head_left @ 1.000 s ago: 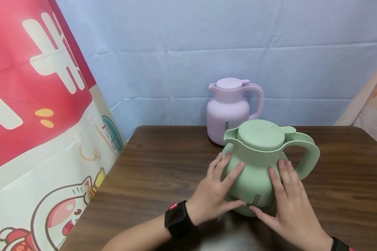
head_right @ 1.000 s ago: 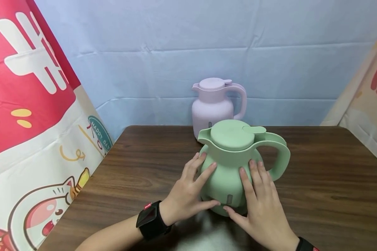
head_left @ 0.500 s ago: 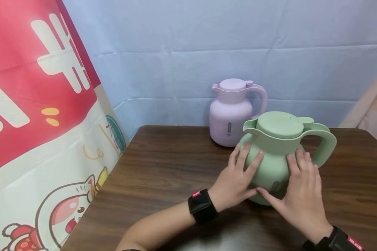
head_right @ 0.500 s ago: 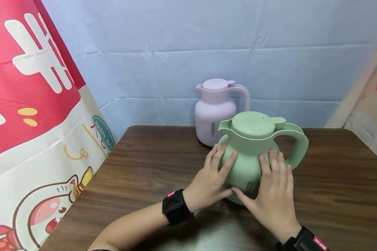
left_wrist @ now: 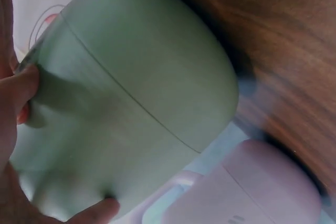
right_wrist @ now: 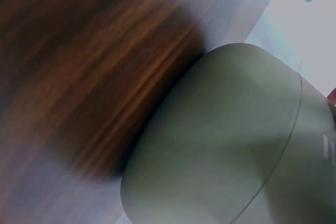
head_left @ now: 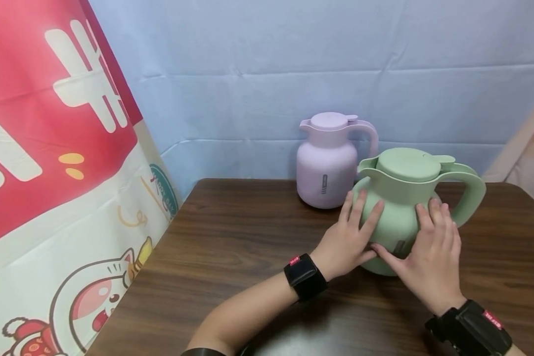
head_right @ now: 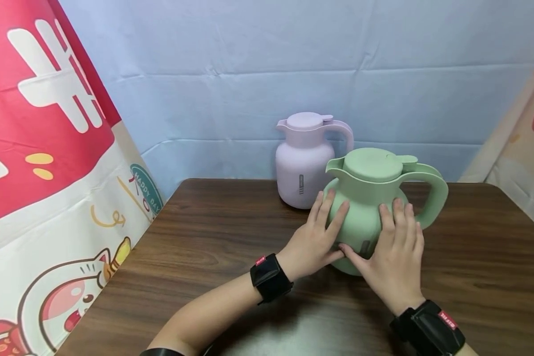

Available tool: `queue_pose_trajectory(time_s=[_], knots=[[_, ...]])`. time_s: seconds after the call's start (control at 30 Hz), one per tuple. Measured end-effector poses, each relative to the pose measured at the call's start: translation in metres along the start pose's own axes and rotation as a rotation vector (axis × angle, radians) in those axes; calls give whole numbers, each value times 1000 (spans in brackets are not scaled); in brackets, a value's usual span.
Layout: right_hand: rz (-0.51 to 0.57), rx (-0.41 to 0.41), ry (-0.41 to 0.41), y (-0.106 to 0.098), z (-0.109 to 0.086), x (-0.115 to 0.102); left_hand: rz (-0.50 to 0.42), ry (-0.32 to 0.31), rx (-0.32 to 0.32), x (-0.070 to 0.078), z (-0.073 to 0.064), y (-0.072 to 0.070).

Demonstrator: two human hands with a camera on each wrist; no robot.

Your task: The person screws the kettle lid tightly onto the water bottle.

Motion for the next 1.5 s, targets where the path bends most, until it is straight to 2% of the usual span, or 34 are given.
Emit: queue_pose_trajectory(time_s=[0.2, 0.4, 0.5, 0.6, 0.73, 0.8, 0.93, 1.13, 1.5], knots=[[-5, 27, -2, -2, 3, 17, 29, 0, -77, 5, 16, 11], [13, 33, -69, -2, 7, 33, 9, -44, -171, 6, 28, 16], [17, 23, -70, -2, 12, 41, -38, -60, -229, 6, 31, 22], [25, 2, -29, 0, 16, 49, -113, -71, -268, 3, 34, 31], [27, -42, 24, 7, 18, 60, -189, -77, -288, -8, 37, 39], [17, -57, 34, 9, 18, 64, -218, -66, -289, -13, 37, 41], [16, -29, 30, 11, 22, 71, -263, -27, -301, -19, 37, 47], [52, -14, 39, 13, 28, 83, -238, -22, -388, -25, 31, 61], [84, 1, 6, 17, 38, 107, -327, -43, -491, -18, 18, 72]])
Point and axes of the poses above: each hand's wrist, its own z-axis towards the middle knuckle, its own y-axis out of the palm, x = y × z, the point moved 6 cm from there along z, towards the middle knuckle, and after that the axes turned 13 degrees about z, right-handed, at the moved point
